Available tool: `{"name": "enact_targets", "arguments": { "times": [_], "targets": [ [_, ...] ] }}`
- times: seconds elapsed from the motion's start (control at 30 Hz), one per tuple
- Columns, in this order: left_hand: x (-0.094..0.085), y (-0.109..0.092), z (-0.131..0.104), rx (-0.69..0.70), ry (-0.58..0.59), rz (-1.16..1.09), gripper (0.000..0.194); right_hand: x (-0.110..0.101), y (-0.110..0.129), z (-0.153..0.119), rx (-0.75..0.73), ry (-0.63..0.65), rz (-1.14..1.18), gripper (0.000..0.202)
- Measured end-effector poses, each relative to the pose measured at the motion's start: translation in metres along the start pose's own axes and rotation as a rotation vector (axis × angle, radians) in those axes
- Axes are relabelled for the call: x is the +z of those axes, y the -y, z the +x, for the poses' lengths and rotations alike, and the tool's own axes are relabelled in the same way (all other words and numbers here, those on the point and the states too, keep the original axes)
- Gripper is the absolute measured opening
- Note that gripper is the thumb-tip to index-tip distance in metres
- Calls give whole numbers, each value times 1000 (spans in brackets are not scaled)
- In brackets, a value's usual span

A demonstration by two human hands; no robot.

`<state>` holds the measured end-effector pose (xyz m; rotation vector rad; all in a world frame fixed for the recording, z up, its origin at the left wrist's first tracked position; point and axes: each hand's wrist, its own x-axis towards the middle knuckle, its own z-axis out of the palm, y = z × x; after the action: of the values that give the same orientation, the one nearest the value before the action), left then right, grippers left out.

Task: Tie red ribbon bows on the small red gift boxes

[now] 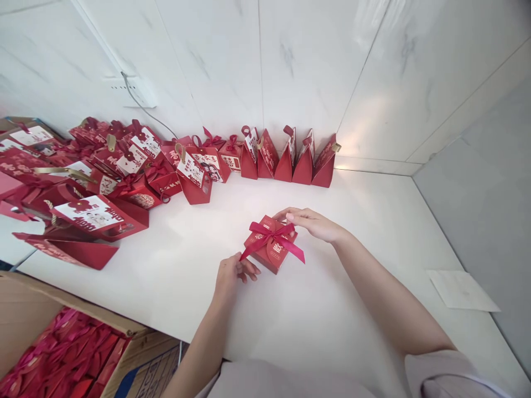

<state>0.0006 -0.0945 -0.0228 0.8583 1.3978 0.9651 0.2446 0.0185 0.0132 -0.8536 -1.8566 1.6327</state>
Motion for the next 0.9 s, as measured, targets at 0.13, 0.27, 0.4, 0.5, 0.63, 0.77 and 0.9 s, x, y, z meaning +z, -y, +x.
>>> {"name": "enact_targets", "arguments": {
  "times": [0.13, 0.27, 0.4, 0.5, 0.63, 0.77, 0.9],
  "targets": [
    [-6, 3, -5, -16, 53, 83, 50, 0, 5, -2, 5, -49, -42, 46],
    [-14, -5, -10, -32, 44, 219, 48, 2, 9, -2, -24, -21, 2, 45],
    [-16, -35, -13, 265, -385, 484, 27, 6, 10, -2, -16, -10, 8, 41],
    [-5, -61, -6, 582, -379, 659, 24, 8, 8, -2, -19, -4, -4, 35],
    [19, -78, 18, 813, -36, 755, 14, 6, 6, -4, -33, -7, -2, 31],
    [33, -73, 40, 745, 183, 719, 13, 1, 8, -8, -35, -44, -50, 32],
    [31, -64, 48, 688, 182, 644, 13, 1, 8, -7, -41, -53, -65, 29]
  ]
}}
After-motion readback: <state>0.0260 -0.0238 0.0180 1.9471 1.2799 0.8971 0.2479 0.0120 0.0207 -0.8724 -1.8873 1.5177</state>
